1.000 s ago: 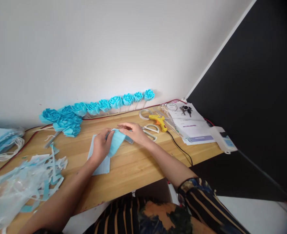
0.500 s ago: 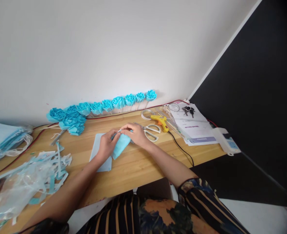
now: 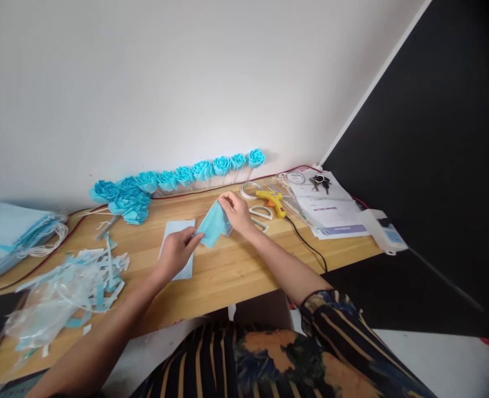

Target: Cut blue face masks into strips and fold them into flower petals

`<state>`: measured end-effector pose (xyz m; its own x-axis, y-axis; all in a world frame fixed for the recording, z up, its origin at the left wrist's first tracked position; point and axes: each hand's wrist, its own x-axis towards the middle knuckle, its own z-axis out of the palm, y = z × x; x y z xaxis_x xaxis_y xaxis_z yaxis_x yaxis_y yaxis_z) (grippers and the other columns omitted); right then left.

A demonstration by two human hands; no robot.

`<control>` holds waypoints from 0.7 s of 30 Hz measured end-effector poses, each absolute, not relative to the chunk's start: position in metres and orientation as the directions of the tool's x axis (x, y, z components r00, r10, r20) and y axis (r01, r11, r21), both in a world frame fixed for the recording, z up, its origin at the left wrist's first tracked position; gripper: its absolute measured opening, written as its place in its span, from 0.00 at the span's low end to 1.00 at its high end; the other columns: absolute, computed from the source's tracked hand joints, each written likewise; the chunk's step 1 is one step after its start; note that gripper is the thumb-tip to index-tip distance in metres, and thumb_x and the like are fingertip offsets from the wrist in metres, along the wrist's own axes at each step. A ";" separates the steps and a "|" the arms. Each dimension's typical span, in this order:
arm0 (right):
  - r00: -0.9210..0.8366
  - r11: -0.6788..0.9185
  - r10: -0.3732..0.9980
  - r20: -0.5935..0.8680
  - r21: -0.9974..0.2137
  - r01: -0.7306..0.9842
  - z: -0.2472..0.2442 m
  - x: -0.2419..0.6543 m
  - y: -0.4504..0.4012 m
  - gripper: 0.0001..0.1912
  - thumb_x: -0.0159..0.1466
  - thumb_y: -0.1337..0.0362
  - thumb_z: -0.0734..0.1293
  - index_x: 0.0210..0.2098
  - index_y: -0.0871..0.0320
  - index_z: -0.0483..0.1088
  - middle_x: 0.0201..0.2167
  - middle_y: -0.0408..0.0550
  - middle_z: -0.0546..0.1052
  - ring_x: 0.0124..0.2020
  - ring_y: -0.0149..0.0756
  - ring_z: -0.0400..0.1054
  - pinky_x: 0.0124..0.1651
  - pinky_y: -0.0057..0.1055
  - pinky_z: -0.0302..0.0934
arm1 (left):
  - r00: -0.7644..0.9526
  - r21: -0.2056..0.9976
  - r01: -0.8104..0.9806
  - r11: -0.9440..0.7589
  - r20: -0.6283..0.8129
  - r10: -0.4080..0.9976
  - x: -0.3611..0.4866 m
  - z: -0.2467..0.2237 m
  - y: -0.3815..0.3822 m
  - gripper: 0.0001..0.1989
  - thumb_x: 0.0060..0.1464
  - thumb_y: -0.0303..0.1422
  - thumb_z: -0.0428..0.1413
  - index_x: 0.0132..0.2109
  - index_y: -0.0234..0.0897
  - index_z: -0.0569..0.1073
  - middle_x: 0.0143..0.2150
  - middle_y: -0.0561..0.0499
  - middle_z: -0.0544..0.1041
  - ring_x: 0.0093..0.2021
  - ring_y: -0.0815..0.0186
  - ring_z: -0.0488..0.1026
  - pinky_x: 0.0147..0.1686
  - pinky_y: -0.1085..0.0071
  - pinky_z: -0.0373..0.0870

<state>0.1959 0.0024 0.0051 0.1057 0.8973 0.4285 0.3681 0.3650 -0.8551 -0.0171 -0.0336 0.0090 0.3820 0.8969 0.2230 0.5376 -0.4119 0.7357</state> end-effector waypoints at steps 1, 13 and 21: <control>0.088 0.375 0.895 0.438 -0.844 0.384 0.004 0.193 0.001 0.14 0.68 0.54 0.61 0.36 0.56 0.71 0.31 0.43 0.76 0.32 0.33 0.68 0.39 0.27 0.59 | 0.385 0.741 0.537 -0.404 0.211 0.899 -0.018 0.009 -0.041 0.19 0.60 0.45 0.52 0.26 0.37 0.66 0.20 0.58 0.57 0.24 0.71 0.55 0.26 0.73 0.51; -0.113 0.437 0.896 0.430 -0.805 0.402 0.001 0.194 -0.003 0.12 0.67 0.56 0.63 0.35 0.57 0.72 0.30 0.42 0.77 0.30 0.32 0.67 0.36 0.27 0.58 | 0.810 0.942 0.258 -0.216 -0.089 0.580 -0.029 -0.005 -0.163 0.22 0.68 0.47 0.46 0.43 0.40 0.80 0.36 0.46 0.81 0.37 0.63 0.77 0.40 0.69 0.69; -0.132 0.430 0.897 0.423 -0.759 0.489 -0.008 0.188 -0.003 0.10 0.66 0.58 0.64 0.33 0.56 0.73 0.29 0.44 0.78 0.30 0.34 0.68 0.36 0.29 0.59 | 0.858 0.972 0.228 0.064 -0.232 0.459 -0.037 -0.069 -0.171 0.28 0.64 0.56 0.47 0.56 0.44 0.78 0.56 0.46 0.80 0.56 0.56 0.76 0.58 0.64 0.68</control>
<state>0.1882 -0.0025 -0.0079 -0.1317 0.8967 0.4227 0.4895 0.4296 -0.7589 -0.0367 -0.1713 -0.0692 0.8578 0.4587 -0.2316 0.2280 0.0641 0.9715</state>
